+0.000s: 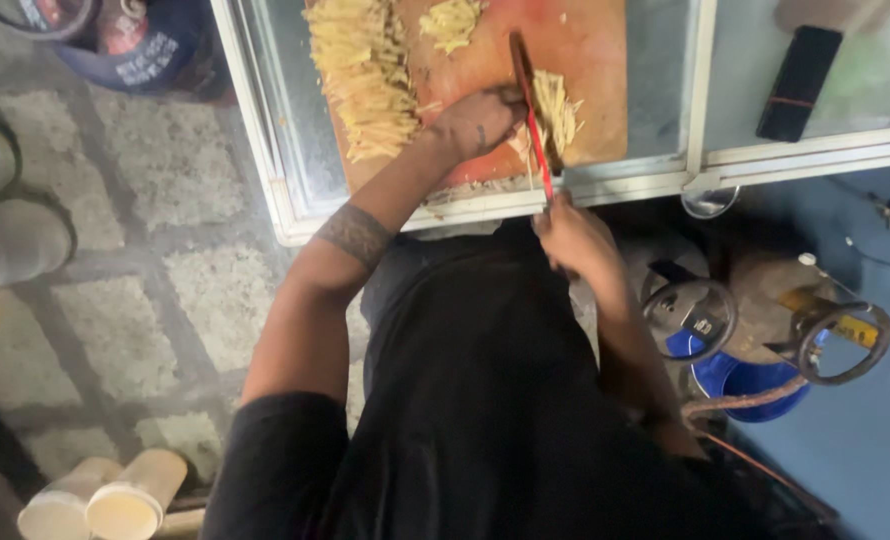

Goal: The person slices a yellow root vegetable into thin strips on a wooden cutting board using a red-handled knife. The person gathers the sliced pieces and continues slicing additional pieces from the remaining vegetable.

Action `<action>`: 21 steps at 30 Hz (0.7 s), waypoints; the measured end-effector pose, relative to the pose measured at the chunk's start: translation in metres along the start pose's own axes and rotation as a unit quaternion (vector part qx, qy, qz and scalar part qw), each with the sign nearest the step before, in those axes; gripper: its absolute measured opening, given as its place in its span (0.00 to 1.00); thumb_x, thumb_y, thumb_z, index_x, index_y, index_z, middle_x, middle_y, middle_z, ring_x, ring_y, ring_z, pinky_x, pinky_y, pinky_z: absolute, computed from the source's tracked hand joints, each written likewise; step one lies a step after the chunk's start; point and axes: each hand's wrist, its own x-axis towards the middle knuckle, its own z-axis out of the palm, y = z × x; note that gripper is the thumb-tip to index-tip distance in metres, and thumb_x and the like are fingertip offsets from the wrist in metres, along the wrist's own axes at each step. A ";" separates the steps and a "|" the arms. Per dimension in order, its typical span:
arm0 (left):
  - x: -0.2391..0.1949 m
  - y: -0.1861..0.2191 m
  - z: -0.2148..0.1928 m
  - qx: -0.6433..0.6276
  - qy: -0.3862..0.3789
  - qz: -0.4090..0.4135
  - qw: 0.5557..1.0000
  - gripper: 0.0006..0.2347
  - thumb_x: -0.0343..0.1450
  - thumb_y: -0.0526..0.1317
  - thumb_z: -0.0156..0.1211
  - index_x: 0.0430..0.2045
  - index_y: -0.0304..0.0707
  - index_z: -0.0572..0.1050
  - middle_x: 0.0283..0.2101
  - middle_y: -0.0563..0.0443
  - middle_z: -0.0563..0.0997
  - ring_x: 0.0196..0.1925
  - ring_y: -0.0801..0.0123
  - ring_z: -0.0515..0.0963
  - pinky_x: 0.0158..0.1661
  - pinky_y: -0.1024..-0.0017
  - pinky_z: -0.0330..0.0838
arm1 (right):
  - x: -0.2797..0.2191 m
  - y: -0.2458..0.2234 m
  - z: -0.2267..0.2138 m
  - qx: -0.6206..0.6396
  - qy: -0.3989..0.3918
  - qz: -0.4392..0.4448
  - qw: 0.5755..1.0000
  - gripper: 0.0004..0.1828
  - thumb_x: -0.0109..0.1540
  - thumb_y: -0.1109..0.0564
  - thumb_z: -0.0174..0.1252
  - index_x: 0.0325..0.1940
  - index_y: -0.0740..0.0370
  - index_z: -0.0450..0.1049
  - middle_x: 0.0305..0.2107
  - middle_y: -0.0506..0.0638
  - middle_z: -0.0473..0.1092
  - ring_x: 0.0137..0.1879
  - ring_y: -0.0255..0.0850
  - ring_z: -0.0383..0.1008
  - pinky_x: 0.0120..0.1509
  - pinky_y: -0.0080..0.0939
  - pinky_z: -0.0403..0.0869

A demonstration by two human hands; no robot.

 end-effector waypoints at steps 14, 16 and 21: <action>0.001 -0.007 0.008 -0.030 0.047 -0.009 0.998 0.12 0.68 0.39 0.62 0.43 0.36 0.77 0.54 0.44 0.78 0.56 0.53 0.78 0.53 0.61 0.74 | 0.010 0.015 0.000 0.003 0.074 -0.105 0.992 0.30 0.69 0.48 0.53 0.58 0.83 0.58 0.24 0.68 0.75 0.33 0.59 0.80 0.42 0.57 0.76; -0.002 -0.008 0.009 -0.011 0.061 0.000 0.998 0.12 0.66 0.40 0.63 0.40 0.37 0.77 0.54 0.45 0.79 0.57 0.54 0.78 0.53 0.62 0.74 | 0.007 0.008 -0.003 0.027 0.036 -0.050 0.998 0.29 0.69 0.48 0.50 0.58 0.81 0.59 0.23 0.66 0.75 0.30 0.57 0.80 0.40 0.56 0.76; -0.003 -0.012 0.000 -0.059 0.024 -0.018 0.998 0.08 0.71 0.38 0.61 0.42 0.38 0.78 0.53 0.47 0.80 0.56 0.56 0.79 0.54 0.61 0.74 | 0.003 -0.011 -0.014 0.033 -0.038 -0.004 0.999 0.27 0.68 0.47 0.49 0.57 0.77 0.61 0.22 0.64 0.76 0.30 0.56 0.81 0.39 0.56 0.77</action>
